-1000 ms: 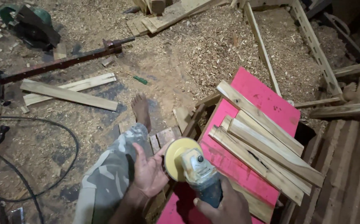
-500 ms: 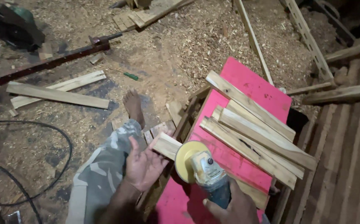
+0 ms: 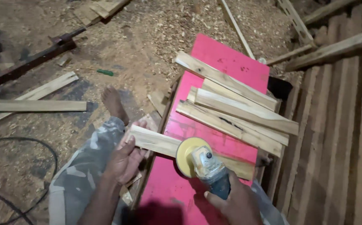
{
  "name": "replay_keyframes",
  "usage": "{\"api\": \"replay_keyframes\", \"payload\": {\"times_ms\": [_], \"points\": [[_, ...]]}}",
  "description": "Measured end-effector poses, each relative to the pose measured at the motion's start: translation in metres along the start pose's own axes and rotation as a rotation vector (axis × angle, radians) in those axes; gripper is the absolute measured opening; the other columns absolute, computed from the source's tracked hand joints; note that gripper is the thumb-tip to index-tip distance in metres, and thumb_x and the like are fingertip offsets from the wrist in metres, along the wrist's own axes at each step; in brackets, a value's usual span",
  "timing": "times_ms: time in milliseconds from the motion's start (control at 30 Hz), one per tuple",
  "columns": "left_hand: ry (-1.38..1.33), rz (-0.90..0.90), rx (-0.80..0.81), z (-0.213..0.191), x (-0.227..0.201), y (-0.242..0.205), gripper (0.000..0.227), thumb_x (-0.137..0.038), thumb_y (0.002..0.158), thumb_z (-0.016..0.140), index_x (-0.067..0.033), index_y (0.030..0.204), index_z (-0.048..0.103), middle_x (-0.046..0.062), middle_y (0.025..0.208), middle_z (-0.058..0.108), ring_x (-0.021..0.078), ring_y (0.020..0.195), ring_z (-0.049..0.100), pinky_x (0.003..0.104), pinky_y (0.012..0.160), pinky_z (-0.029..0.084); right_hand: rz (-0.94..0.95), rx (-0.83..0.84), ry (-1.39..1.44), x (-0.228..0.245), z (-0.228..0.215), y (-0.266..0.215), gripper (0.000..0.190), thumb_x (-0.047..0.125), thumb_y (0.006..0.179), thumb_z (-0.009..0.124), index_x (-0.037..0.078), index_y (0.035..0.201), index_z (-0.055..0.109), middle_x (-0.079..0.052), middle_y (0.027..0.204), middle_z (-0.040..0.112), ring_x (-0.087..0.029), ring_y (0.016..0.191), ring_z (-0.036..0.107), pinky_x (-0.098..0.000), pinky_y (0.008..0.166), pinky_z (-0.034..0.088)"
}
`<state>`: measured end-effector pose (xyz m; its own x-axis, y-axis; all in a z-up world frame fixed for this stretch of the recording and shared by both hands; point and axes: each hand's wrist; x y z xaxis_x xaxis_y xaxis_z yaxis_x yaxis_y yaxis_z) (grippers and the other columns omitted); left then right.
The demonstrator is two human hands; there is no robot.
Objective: Using a handheld grinder with a sanding disc to smooth wood strips on a workshop bench.
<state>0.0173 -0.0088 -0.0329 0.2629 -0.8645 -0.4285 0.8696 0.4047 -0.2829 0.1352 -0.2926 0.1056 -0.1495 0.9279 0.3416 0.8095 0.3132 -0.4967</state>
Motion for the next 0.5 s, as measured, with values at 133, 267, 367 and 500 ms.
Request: {"api": "replay_keyframes", "payload": {"times_ms": [133,267,367,500], "points": [[-0.006,0.023,0.033,-0.019,0.006,0.007,0.067,-0.026,0.098,0.060,-0.0052,0.156,0.034,0.011,0.159,0.045,0.0275,0.146,0.044,0.047,0.121,0.035,0.067,-0.012,-0.003,-0.014,-0.007,-0.005,0.094,0.050,0.065,0.091,0.022,0.146,0.052,-0.016,0.103,0.077,-0.032,0.099,0.076,-0.0430,0.086,0.058],[0.059,0.049,0.057,-0.030,0.006,0.013,0.063,-0.030,0.100,0.058,-0.0045,0.154,0.038,0.013,0.157,0.048,0.0279,0.145,0.046,0.048,0.119,0.038,0.068,-0.057,0.040,-0.032,-0.010,-0.010,0.088,0.047,0.065,0.091,0.019,0.141,0.056,-0.017,0.102,0.076,-0.034,0.097,0.075,-0.0438,0.084,0.058],[0.107,0.037,0.015,-0.038,0.006,0.019,0.061,-0.032,0.102,0.057,-0.0055,0.153,0.038,0.011,0.154,0.049,0.0266,0.138,0.050,0.047,0.108,0.045,0.071,-0.090,0.105,-0.044,-0.016,-0.013,0.083,0.044,0.064,0.091,0.015,0.136,0.059,-0.017,0.101,0.075,-0.034,0.095,0.075,-0.0441,0.083,0.058],[0.151,0.057,0.033,-0.048,0.007,0.024,0.061,-0.032,0.102,0.058,-0.0046,0.154,0.040,0.012,0.155,0.051,0.0267,0.133,0.053,0.045,0.098,0.048,0.098,-0.128,0.078,-0.062,-0.021,-0.017,0.081,0.043,0.064,0.092,0.014,0.133,0.061,-0.018,0.103,0.074,-0.035,0.098,0.073,-0.0441,0.085,0.057]]}}
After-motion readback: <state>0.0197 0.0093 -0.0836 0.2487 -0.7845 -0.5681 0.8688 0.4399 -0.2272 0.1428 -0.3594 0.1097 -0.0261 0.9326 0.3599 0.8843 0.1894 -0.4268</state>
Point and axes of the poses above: each hand's wrist, its own y-axis towards the middle knuckle, its own z-axis out of the palm, x = y × z
